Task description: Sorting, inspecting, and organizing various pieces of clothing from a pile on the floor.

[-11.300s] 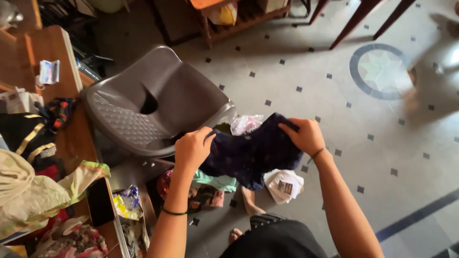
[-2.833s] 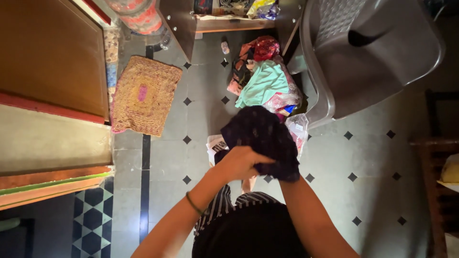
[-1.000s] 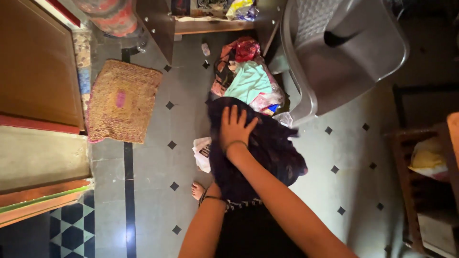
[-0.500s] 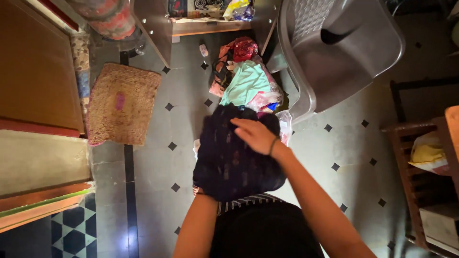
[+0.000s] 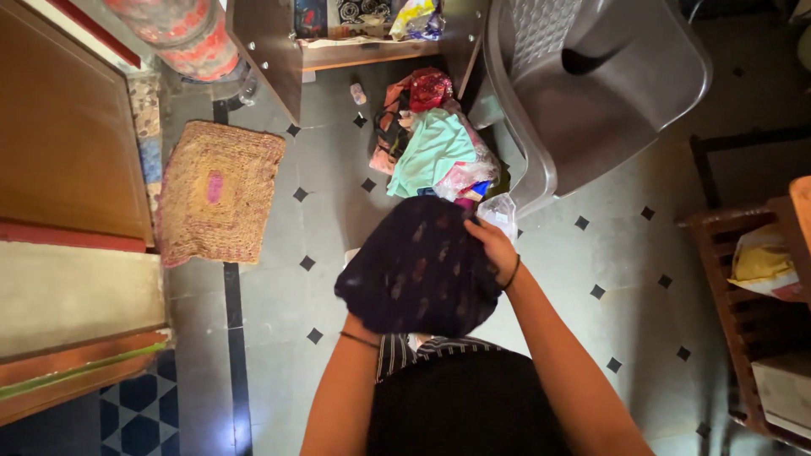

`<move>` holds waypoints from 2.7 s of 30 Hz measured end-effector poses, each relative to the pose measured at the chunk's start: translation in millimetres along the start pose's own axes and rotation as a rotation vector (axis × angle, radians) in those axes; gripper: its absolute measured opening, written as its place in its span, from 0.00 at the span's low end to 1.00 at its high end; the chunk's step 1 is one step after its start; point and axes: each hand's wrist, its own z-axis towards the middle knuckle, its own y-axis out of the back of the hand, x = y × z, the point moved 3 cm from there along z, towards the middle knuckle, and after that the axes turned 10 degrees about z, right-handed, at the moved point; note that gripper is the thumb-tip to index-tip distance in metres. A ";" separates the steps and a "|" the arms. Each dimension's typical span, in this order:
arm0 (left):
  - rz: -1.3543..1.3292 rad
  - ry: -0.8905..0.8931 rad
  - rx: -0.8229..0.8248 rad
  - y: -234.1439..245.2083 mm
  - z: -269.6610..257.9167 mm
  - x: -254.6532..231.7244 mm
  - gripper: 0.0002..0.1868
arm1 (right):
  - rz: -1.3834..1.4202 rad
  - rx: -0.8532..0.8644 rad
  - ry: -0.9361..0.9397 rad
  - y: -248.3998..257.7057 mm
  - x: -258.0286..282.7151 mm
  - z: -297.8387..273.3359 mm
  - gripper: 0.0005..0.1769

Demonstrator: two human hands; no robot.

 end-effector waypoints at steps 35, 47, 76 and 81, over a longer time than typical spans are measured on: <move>0.383 0.113 -0.397 35.7 90.4 60.9 0.25 | -0.198 -0.348 0.436 38.4 -6.5 -3.7 0.28; -0.133 0.200 -0.461 44.6 63.1 80.2 0.33 | 0.457 0.044 -0.031 -14.2 -14.4 -1.6 0.28; -0.460 0.394 -0.323 74.6 69.0 109.2 0.26 | -0.849 -0.364 0.453 6.1 9.8 6.2 0.30; -0.074 0.389 -0.369 69.0 70.0 108.5 0.36 | -0.151 -0.194 0.308 20.1 -14.0 21.7 0.27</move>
